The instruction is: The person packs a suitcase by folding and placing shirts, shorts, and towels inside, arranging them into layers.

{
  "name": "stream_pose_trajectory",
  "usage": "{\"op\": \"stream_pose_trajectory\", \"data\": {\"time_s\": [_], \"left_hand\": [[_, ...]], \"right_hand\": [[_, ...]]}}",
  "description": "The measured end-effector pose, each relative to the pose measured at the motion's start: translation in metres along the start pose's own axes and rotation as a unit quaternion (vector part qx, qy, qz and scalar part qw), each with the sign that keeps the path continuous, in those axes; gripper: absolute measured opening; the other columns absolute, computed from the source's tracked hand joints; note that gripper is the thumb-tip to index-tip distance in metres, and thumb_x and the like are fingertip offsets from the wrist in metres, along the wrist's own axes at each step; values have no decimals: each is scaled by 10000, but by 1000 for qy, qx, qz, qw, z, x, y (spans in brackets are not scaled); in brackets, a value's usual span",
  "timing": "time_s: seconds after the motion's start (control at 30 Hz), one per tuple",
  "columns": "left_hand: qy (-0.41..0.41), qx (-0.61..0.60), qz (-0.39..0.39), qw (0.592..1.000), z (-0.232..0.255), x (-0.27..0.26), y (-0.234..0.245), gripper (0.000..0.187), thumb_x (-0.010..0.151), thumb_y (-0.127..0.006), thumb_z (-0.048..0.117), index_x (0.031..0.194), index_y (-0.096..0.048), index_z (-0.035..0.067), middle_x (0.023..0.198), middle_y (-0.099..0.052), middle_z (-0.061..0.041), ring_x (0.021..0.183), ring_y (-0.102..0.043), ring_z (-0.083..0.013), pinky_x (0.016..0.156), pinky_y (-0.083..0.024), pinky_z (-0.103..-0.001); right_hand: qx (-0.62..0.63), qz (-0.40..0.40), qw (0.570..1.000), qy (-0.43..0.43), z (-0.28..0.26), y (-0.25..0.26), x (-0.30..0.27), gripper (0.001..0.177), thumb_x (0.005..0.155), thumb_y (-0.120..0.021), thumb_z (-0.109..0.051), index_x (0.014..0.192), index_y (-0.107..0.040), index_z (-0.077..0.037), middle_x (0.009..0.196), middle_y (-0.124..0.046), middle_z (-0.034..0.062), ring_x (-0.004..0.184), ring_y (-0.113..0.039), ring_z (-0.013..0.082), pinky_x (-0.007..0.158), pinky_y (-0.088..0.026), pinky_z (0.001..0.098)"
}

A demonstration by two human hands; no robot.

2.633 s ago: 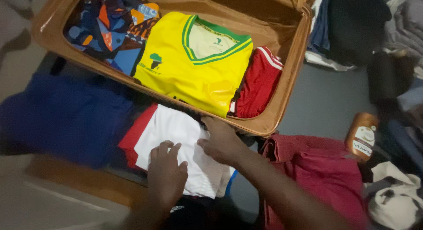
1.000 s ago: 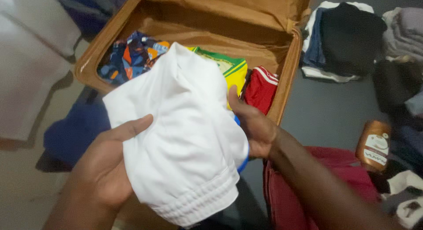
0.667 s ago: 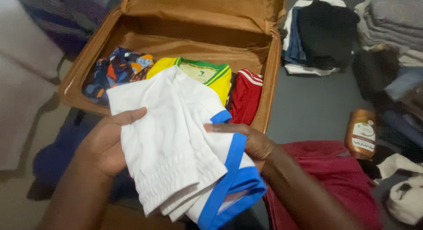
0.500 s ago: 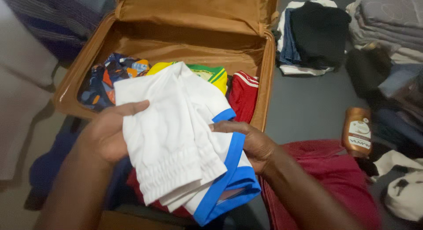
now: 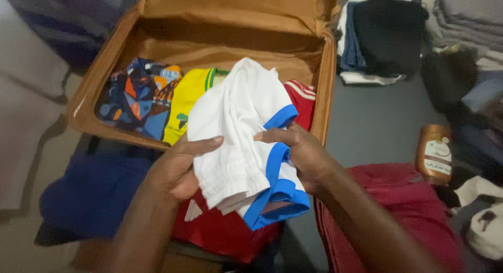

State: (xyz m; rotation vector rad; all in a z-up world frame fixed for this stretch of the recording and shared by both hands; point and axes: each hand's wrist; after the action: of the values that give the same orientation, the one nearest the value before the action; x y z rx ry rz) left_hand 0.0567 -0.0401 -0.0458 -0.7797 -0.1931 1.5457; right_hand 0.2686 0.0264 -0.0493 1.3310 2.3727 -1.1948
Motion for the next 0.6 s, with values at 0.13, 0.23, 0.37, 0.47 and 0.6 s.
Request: {"op": "stream_pose_trajectory", "data": {"time_s": [0.13, 0.23, 0.37, 0.47, 0.6], "left_hand": [[-10, -6, -32, 999, -8, 15, -7, 746, 807, -561, -147, 1512, -420, 53, 1381, -618, -175, 1240, -634, -332, 1022, -545, -498], [-24, 42, -44, 998, -16, 33, -10, 774, 789, -541, -168, 1508, -408, 84, 1362, -628, -168, 1216, -655, -323, 1012, -564, -487], [-25, 58, -74, 995, -36, 76, -32, 665, 869, -535, -103, 1504, -431, 62, 1326, -648, -170, 1147, -677, -286, 960, -588, -460], [-1, 108, -54, 993, -56, 116, -50, 518, 984, -521, 46, 1498, -460, 73, 1271, -669, -142, 1056, -685, -231, 880, -601, -414], [-6, 165, -150, 975, -79, 168, -50, 546, 935, -566, 18, 1474, -485, 53, 1173, -684, -161, 949, -702, -234, 809, -626, -414]], "right_hand": [[-55, 119, 991, -5, 5, 2, -5, 563, 828, -674, -172, 1345, -520, -12, 1087, -719, 161, 918, -772, 266, 741, -674, 413], [-73, 148, 986, 16, 11, 11, -3, 547, 838, -683, -151, 1337, -517, 1, 1067, -699, 163, 869, -751, 247, 701, -647, 402], [-107, 31, 982, 153, 11, 24, 1, 555, 924, -656, -121, 1405, -535, 129, 1083, -703, 211, 821, -701, 224, 714, -589, 383], [-357, 191, 904, 138, 11, 29, 1, 872, 936, -592, -188, 1709, -191, -170, 1330, -714, 191, 1011, -782, 281, 871, -627, 425], [-496, 220, 796, 269, 13, 42, 8, 912, 965, -590, -316, 1616, 4, -83, 1642, -138, 275, 1424, -337, 446, 1086, -390, 548]]}}
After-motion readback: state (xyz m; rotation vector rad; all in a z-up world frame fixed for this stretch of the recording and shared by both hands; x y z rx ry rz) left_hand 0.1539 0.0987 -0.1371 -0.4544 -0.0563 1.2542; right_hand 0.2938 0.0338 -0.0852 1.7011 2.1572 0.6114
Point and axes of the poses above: each hand's wrist, its own x-axis towards the middle knuckle, its own y-axis out of the back of the hand, z = x × y
